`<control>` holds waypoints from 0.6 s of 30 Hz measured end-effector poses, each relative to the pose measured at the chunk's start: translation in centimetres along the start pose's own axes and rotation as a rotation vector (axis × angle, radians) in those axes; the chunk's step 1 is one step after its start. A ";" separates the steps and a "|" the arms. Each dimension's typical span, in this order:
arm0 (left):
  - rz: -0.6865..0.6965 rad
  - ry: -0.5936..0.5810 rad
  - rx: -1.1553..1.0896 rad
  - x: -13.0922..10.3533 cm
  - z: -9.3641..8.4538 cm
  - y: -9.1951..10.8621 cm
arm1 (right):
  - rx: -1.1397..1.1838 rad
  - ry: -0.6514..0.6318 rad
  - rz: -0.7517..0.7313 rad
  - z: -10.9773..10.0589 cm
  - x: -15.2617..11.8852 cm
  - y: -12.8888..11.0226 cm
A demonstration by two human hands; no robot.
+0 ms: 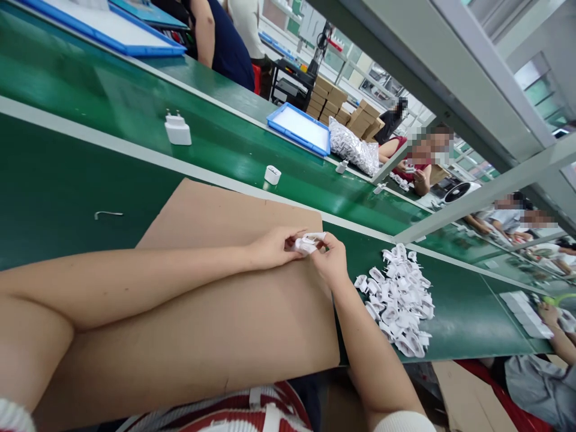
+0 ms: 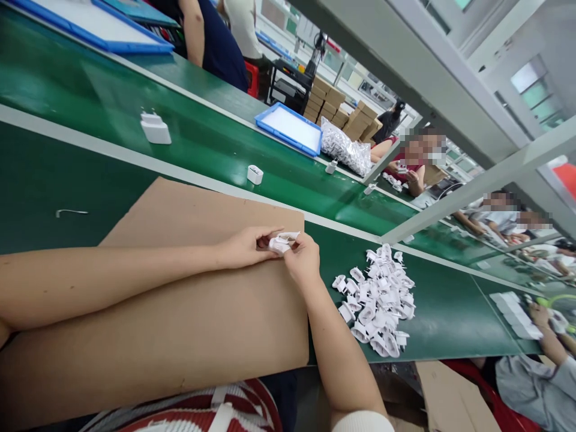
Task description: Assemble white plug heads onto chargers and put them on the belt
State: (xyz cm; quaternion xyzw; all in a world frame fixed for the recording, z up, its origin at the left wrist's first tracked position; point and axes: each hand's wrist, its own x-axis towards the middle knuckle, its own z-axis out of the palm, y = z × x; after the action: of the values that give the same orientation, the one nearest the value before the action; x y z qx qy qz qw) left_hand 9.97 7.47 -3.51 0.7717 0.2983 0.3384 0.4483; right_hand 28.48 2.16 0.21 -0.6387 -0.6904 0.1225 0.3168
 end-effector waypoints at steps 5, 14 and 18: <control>0.132 0.028 0.415 -1.3 0.7 -0.5 | -0.024 0.064 -0.036 0.4 0.0 0.5; 0.079 -0.041 0.668 -1.6 0.6 0.5 | 0.180 0.060 -0.003 1.4 -0.6 0.4; -0.015 -0.080 0.481 0.4 -1.4 0.7 | 0.172 0.072 0.058 -0.7 -0.1 0.6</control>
State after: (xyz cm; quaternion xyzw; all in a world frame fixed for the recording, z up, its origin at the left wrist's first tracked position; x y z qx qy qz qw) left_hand 9.25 8.13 -2.27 0.8668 0.3579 0.2236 0.2656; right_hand 29.35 1.98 0.34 -0.6328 -0.6467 0.1676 0.3914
